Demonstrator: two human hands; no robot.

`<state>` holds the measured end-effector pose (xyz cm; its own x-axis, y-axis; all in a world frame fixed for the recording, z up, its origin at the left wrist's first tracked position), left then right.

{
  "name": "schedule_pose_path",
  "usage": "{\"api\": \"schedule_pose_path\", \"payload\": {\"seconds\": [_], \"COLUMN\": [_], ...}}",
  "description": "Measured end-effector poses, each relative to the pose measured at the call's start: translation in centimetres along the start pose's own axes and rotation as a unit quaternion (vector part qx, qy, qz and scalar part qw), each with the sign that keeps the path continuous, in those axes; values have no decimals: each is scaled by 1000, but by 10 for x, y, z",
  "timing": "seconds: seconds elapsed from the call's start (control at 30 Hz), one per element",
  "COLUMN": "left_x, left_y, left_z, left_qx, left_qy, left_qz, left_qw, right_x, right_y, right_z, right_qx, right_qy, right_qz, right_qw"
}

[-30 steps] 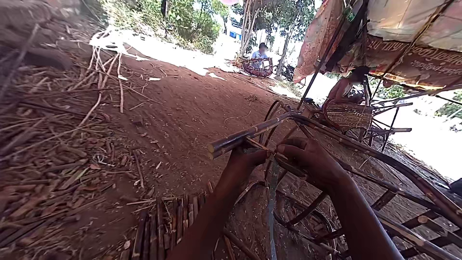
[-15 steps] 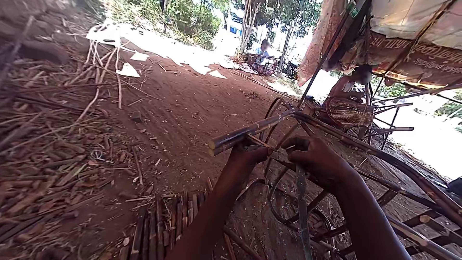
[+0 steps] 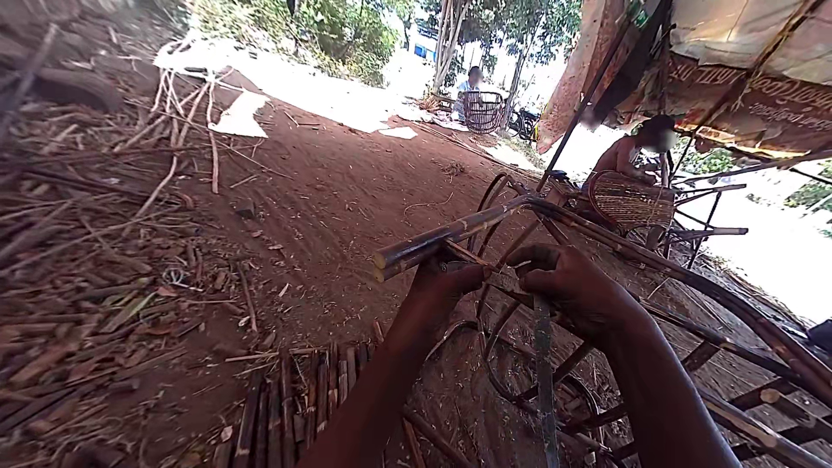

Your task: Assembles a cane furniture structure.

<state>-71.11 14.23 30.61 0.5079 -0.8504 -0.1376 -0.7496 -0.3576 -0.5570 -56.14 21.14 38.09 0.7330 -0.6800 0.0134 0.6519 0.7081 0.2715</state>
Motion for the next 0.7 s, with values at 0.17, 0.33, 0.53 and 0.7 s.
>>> {"api": "schedule_pose_path", "payload": {"seconds": [0.17,0.33,0.53,0.7], "left_x": [-1,0,0,-2], "left_y": [0,-2,-2,-2], "left_z": [-1,-1,-1,-1], "left_qx": [0,5,-2,-20], "left_qy": [1,9,-1,-6], "left_qz": [-4,-7,-2,3], "left_qw": [1000,1000,1000,1000], "right_x": [-5,-10,-10,-13], "right_y": [0,-6,-9,-12], "right_z": [13,20,18,18], "right_qx": [-1,140,120,128], "right_qy": [74,72,62,54], "right_qz": [-39,-82,-59,-37], "right_qw": [997,984,989,990]}}
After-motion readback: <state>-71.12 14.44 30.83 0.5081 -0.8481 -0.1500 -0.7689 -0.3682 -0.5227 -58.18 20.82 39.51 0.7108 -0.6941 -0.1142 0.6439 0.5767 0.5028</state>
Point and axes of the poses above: each hand's wrist, its own x-axis away from the middle knuckle, its own y-axis out of the back of the hand, z = x × y, the point moved 8 cm from there along -x, towards the middle knuckle, and after that the axes turned 3 degrees about -x, right-handed, at the moved point
